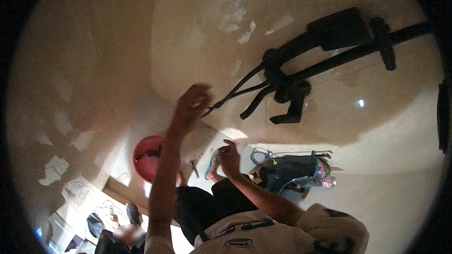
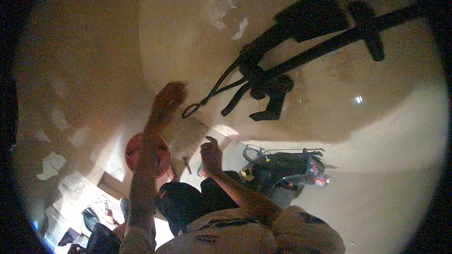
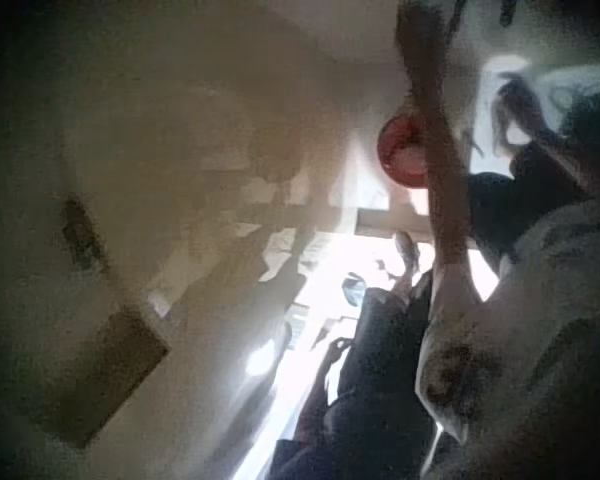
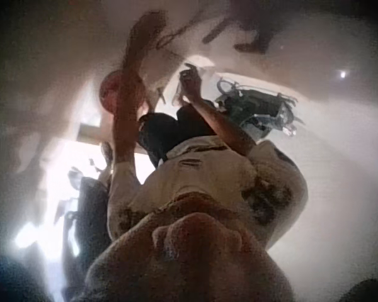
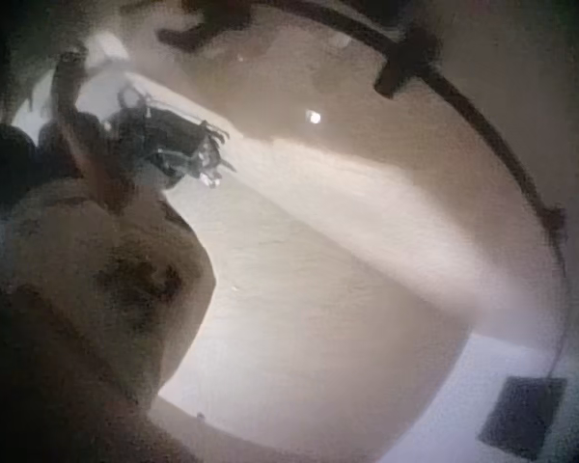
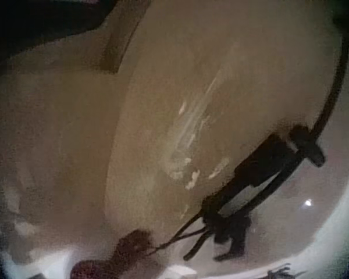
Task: The person assembles and installs a black shower faucet and hand-held shower head assembly onto a bathroom wall.
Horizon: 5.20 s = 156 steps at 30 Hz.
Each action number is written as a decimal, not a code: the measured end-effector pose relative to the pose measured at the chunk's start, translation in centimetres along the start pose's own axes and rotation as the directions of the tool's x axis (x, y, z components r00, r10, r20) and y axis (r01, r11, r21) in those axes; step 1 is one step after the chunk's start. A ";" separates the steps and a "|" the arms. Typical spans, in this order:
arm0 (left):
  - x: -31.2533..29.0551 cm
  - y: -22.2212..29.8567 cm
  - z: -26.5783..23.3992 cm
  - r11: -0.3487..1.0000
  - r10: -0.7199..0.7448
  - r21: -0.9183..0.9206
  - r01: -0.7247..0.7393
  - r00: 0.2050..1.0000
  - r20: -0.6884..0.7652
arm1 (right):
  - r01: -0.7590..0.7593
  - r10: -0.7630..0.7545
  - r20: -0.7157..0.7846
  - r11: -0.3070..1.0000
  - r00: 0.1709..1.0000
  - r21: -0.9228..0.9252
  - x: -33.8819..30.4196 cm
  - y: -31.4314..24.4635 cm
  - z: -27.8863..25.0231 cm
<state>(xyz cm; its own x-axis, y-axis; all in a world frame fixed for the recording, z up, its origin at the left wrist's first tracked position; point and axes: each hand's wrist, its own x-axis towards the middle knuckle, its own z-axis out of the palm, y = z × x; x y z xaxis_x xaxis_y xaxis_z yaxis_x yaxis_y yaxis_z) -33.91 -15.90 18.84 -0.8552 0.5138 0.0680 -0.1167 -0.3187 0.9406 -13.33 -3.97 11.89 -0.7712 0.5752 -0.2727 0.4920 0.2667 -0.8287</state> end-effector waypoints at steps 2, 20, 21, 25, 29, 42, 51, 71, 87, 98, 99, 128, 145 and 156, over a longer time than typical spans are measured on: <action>4.0 5.7 4.9 0.978 0.200 0.058 -0.202 0.979 0.050 | 0.464 -0.512 -0.127 0.840 0.850 -0.283 -0.1 -6.3 -3.8; 5.2 10.2 4.7 0.896 0.439 0.171 -0.409 0.874 -0.209 | 0.598 -0.587 -0.149 0.801 0.796 0.038 2.5 -22.0 -8.3; 2.2 8.3 4.6 0.904 0.395 0.254 -0.345 0.900 -0.186 | 0.558 -0.551 -0.109 0.829 0.827 0.043 1.9 -22.5 -7.7; -7.7 2.1 7.8 0.999 0.021 0.024 -0.023 0.997 0.078 | 0.353 -0.360 0.002 0.917 0.933 0.187 -0.4 -20.9 -6.2; -5.7 -3.3 6.2 0.973 0.137 -0.213 -0.090 0.966 0.219 | 0.283 -0.247 -0.188 0.939 0.951 0.198 -4.5 -13.4 -8.2; 8.0 -1.1 14.4 0.940 0.212 0.237 -0.245 0.965 0.157 | 0.232 -0.129 -0.613 0.969 0.779 0.090 -9.6 -7.1 -14.7; 11.5 -3.5 11.5 0.961 0.123 0.165 -0.222 0.877 0.464 | 0.174 -0.015 -0.616 0.965 0.788 0.199 -9.3 -5.5 -16.7; 7.1 -2.8 15.8 0.934 0.315 -0.080 -0.348 0.908 -0.274 | 0.558 -0.512 0.409 0.830 0.756 0.009 0.5 -17.8 -15.0; 5.1 -2.5 11.5 0.940 0.340 0.034 -0.339 0.934 -0.112 | 0.175 -0.177 0.221 0.984 0.959 0.028 0.6 -17.8 -12.1; 6.4 -0.9 15.5 0.888 0.168 0.442 -0.131 0.985 -0.044 | 0.003 0.055 -0.148 0.931 0.988 0.364 -4.0 -6.1 -9.8; 7.1 -0.7 13.8 0.872 0.295 0.411 -0.267 0.956 -0.005 | 0.029 0.015 -0.114 0.927 0.993 0.373 -4.6 -6.9 -9.4; 11.1 -4.5 9.6 0.949 0.176 -0.315 -0.014 0.851 0.494 | -0.335 0.451 -0.222 0.846 0.864 0.414 -3.8 4.3 -6.4; 5.4 3.7 10.4 0.846 -0.135 0.456 -0.278 0.715 0.686 | -0.111 0.172 -0.223 0.959 0.960 0.260 -5.3 8.6 -8.8; 3.9 4.7 13.3 0.201 -0.500 -0.416 0.887 0.459 0.734 | 0.053 -0.121 0.147 0.916 0.982 0.398 -10.8 -0.8 -8.5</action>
<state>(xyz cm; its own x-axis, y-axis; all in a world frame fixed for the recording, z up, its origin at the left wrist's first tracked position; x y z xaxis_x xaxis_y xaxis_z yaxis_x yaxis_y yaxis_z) -31.11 -4.78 27.99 0.0371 0.9800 -0.1953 -0.9920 0.0597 0.1110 -1.98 -3.82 19.59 -0.8762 0.4185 -0.2392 0.2484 -0.0332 -0.9681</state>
